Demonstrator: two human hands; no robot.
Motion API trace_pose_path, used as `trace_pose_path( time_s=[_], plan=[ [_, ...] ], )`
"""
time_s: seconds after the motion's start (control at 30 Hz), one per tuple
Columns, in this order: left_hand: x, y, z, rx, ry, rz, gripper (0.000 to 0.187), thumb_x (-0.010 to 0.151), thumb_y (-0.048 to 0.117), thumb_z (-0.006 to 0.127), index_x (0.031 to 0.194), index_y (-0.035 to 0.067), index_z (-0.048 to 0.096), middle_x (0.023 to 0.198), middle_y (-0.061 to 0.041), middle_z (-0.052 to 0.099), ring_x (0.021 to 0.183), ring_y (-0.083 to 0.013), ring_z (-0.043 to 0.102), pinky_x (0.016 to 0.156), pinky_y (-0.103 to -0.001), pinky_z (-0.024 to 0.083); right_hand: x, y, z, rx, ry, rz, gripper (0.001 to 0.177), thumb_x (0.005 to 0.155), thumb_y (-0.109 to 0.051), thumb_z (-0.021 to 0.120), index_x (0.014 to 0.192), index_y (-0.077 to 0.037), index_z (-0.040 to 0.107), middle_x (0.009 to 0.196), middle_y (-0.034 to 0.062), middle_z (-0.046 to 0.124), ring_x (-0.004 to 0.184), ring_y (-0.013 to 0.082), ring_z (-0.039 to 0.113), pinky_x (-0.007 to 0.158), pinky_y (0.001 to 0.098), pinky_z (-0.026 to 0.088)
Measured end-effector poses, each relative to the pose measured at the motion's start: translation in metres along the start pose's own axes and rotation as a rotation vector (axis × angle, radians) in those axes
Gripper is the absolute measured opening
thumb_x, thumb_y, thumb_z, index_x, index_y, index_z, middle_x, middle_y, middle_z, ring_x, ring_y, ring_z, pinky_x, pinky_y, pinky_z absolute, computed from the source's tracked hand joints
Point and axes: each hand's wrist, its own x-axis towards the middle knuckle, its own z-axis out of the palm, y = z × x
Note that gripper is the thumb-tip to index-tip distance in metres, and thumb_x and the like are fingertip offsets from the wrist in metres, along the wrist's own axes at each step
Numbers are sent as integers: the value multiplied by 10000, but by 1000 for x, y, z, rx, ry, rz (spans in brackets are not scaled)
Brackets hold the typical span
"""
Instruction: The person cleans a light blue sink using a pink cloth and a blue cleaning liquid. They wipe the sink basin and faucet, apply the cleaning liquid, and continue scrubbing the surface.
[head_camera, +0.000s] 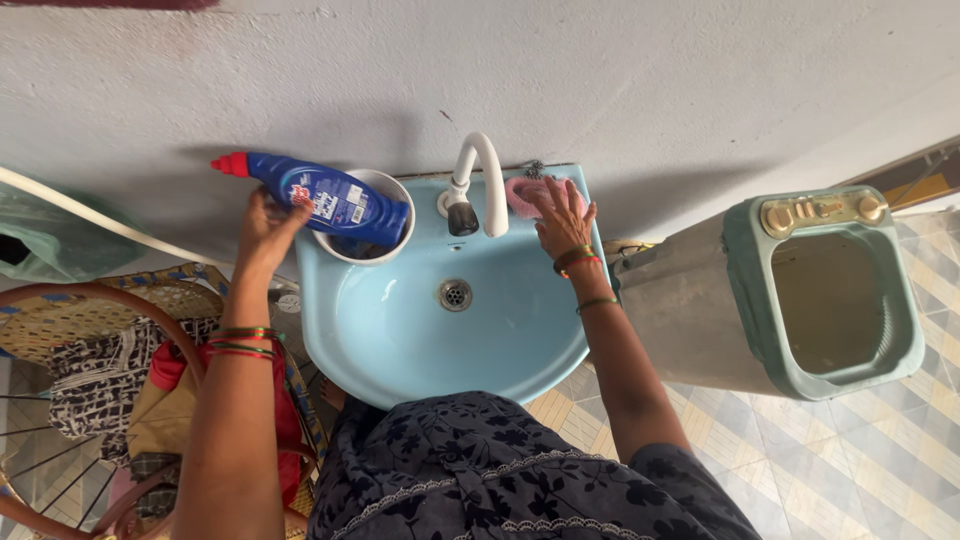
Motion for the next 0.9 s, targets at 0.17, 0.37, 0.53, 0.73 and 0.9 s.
trace_pose_path(
  time_s=[0.17,0.37,0.53,0.73,0.9],
  plan=[
    [-29,13,3,55,-139,-173,839,763,376,871,1428,62,468,1246,-152,619,997,-246,665,635,-349,590,26,10,35,34,-88,88,659,900,-12,605,1393,-448,590,1594,-62,393,1386,341,392,1004,598,384],
    [-42,7,25,-416,-209,-352,668,887,75,698,1481,52,392,1260,-256,637,724,-270,741,585,-338,644,18,-2,27,73,-242,9,598,952,1,577,1371,-421,648,1391,-43,607,1184,280,574,1020,464,447],
    [-45,12,47,-427,-181,-272,693,895,-34,545,1522,99,282,1372,-233,493,869,-319,701,620,-380,642,-32,-49,6,286,-479,-255,459,822,-67,724,1243,-249,704,1240,22,699,1078,274,606,990,420,454],
    [-72,44,19,-355,2,-262,559,908,-64,511,1451,30,421,1364,-228,493,1072,-364,704,669,-384,626,-45,-113,-2,412,-383,-457,418,844,-49,693,1238,-188,710,1297,31,702,1096,205,645,983,406,485],
    [-104,91,-41,-258,109,-263,497,896,-113,477,1376,12,505,1339,-237,526,1120,-386,708,703,-396,619,1,-156,22,473,-58,-439,490,932,-72,668,1408,-160,588,1357,54,655,1158,215,637,1042,409,520]
  ],
)
